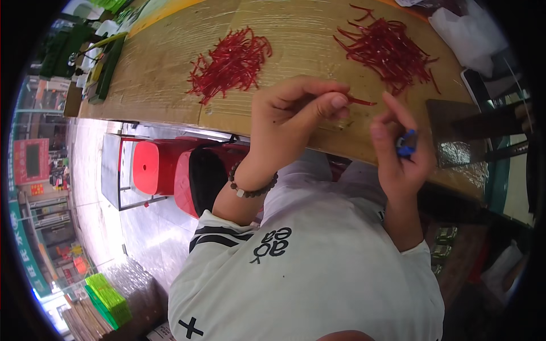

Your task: The person uses a blue utility knife to slice thin red vegetable strips on a wooden cutting board. They repeatedly pick up individual strips, cut them, and place them into a growing pile on the board.

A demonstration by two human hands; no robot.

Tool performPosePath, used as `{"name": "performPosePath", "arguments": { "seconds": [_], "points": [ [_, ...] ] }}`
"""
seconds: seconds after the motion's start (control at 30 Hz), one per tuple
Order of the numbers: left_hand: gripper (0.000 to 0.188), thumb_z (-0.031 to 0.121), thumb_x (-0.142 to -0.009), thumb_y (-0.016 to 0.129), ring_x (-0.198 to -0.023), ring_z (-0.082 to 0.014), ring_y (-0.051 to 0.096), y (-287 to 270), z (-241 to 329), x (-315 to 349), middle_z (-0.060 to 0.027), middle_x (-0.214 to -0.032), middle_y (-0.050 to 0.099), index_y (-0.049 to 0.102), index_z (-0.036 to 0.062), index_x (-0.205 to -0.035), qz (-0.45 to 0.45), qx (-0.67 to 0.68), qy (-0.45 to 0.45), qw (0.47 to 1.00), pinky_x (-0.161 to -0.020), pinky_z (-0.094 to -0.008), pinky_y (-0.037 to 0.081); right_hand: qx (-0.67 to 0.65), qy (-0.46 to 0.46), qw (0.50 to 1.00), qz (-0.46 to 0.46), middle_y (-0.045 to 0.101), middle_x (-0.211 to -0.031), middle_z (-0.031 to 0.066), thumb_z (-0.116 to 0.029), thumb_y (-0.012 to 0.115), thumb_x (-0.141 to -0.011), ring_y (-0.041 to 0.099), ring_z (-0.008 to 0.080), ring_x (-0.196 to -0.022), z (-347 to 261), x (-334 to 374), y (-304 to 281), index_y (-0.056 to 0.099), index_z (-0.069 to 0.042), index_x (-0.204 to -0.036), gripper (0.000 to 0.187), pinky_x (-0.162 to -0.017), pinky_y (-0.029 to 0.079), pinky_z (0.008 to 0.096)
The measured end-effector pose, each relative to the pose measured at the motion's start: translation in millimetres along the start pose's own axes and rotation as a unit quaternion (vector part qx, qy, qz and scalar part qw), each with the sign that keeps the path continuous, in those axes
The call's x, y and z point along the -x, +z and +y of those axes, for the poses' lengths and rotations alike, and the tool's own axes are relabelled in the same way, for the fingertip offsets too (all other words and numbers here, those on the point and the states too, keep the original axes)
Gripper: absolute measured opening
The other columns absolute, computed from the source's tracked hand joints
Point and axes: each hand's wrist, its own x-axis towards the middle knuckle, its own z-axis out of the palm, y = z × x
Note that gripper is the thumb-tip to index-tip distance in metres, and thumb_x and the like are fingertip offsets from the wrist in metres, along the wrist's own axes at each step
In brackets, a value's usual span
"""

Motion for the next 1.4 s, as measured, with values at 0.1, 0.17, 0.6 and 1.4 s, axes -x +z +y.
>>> {"name": "performPosePath", "arguments": {
  "seconds": [0.1, 0.17, 0.6, 1.4],
  "points": [
    [0.017, 0.002, -0.089, 0.064, -0.080, -0.0140, 0.066, 9.8, -6.7, 2.4, -0.0077, -0.091, 0.070, 0.066, -0.0051, -0.104, -0.037, 0.057, -0.022, 0.997, -0.072, -0.0248, 0.054, 0.023, -0.073, 0.997, -0.011, 0.068, -0.090, 0.0127, 0.010, 0.065, -0.074, 0.068, 0.0214, -0.081, 0.5, -8.1, -0.1, 0.065, 0.000, -0.108, 0.035, -0.072, 0.051, 0.0276],
    [0.014, 0.002, -0.088, 0.065, -0.076, -0.0158, 0.067, 26.4, -12.8, 6.7, -0.0083, -0.087, 0.070, 0.067, -0.0051, -0.099, -0.024, 0.031, -0.017, 0.999, -0.068, -0.0252, 0.053, 0.004, -0.121, 0.992, -0.022, 0.068, -0.089, 0.0128, 0.013, 0.061, -0.073, 0.067, 0.0205, -0.080, 11.6, -5.5, -10.2, 0.065, 0.001, -0.106, 0.035, -0.071, 0.051, 0.0277],
    [0.007, 0.003, -0.082, 0.065, -0.056, -0.0260, 0.059, 7.5, -16.3, 1.9, -0.0127, -0.069, 0.061, 0.066, 0.0001, -0.089, 0.020, -0.317, 0.114, 0.941, -0.052, -0.0331, 0.045, 0.014, 0.013, 0.999, -0.037, 0.065, -0.089, 0.0099, -0.025, 0.065, -0.089, 0.061, 0.0211, -0.068, -8.2, 0.7, -9.0, 0.054, -0.002, -0.128, 0.047, -0.060, 0.048, 0.0315],
    [0.010, 0.002, -0.080, 0.067, -0.061, -0.0266, 0.062, 8.8, -21.5, 4.9, -0.0126, -0.072, 0.063, 0.066, 0.0022, -0.090, 0.098, -0.314, 0.099, 0.939, -0.055, -0.0326, 0.048, 0.157, -0.052, 0.980, -0.112, 0.056, -0.071, 0.0087, -0.012, 0.068, -0.084, 0.053, 0.0226, -0.056, -0.5, -2.9, -0.2, 0.059, -0.013, -0.129, 0.045, -0.052, 0.044, 0.0355]
  ]
}}
